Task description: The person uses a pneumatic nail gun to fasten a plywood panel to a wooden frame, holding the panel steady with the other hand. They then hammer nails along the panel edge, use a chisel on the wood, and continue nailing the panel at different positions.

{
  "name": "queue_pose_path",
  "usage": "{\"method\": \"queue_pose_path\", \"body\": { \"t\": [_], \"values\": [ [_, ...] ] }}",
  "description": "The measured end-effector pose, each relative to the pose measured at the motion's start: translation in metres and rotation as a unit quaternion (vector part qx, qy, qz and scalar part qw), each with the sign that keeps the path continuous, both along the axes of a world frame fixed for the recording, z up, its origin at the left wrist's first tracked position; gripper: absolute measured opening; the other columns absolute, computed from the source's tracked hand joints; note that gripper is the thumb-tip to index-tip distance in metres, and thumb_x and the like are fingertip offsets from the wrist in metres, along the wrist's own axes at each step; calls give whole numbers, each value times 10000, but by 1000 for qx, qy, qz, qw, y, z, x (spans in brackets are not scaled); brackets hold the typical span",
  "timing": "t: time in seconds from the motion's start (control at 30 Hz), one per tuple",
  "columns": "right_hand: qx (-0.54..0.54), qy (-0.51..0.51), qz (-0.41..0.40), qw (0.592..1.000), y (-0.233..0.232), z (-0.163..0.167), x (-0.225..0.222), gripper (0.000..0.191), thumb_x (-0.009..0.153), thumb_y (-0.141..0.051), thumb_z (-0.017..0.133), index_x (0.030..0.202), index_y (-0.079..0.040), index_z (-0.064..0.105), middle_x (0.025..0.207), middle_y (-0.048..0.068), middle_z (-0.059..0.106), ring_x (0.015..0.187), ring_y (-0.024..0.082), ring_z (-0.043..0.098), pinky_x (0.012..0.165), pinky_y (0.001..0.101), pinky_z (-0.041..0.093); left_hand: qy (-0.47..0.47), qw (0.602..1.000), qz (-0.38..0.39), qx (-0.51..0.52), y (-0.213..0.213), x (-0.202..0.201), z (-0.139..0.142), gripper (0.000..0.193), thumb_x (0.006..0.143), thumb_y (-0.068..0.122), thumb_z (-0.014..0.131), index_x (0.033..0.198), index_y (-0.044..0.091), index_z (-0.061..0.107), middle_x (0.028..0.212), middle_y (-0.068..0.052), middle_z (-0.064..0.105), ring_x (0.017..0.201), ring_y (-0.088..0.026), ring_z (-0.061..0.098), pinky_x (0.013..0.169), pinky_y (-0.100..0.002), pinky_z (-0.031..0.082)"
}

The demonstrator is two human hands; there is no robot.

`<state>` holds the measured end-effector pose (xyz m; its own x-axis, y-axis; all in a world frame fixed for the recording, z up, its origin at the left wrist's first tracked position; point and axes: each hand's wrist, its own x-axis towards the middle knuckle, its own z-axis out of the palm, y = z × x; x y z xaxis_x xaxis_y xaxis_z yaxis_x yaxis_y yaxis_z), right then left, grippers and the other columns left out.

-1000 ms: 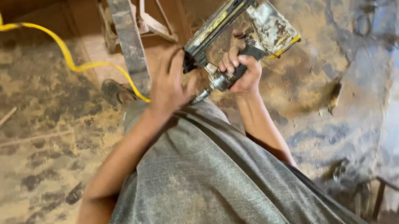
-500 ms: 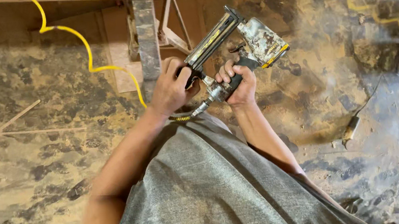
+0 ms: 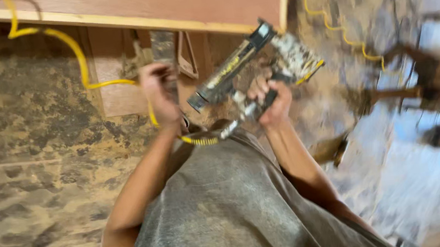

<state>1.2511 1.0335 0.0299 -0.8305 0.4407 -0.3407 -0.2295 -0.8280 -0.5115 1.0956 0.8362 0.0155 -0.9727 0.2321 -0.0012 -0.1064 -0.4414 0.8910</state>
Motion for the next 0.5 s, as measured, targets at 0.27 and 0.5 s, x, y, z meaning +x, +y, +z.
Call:
{"method": "queue_pose_path", "body": {
  "t": [0.27,0.5],
  "values": [
    [38,-76,182,980,41,-28,-89,329,878,-122,578,1203,-70,592,733,21,449,669,160,474,733,361,474,73,964,74,-245,3,-45,-65,290,1042,291,598,1148,29,660,1067,-119,663,1026,-280,626,910,-440,508],
    [350,-228,482,770,73,-27,-249,184,855,-25,577,1037,-21,606,706,75,556,558,182,549,545,369,499,42,672,-125,-729,-74,-19,-82,384,808,443,707,1001,118,773,1139,-307,657,1165,-549,562,1008,-823,350]
  ]
}}
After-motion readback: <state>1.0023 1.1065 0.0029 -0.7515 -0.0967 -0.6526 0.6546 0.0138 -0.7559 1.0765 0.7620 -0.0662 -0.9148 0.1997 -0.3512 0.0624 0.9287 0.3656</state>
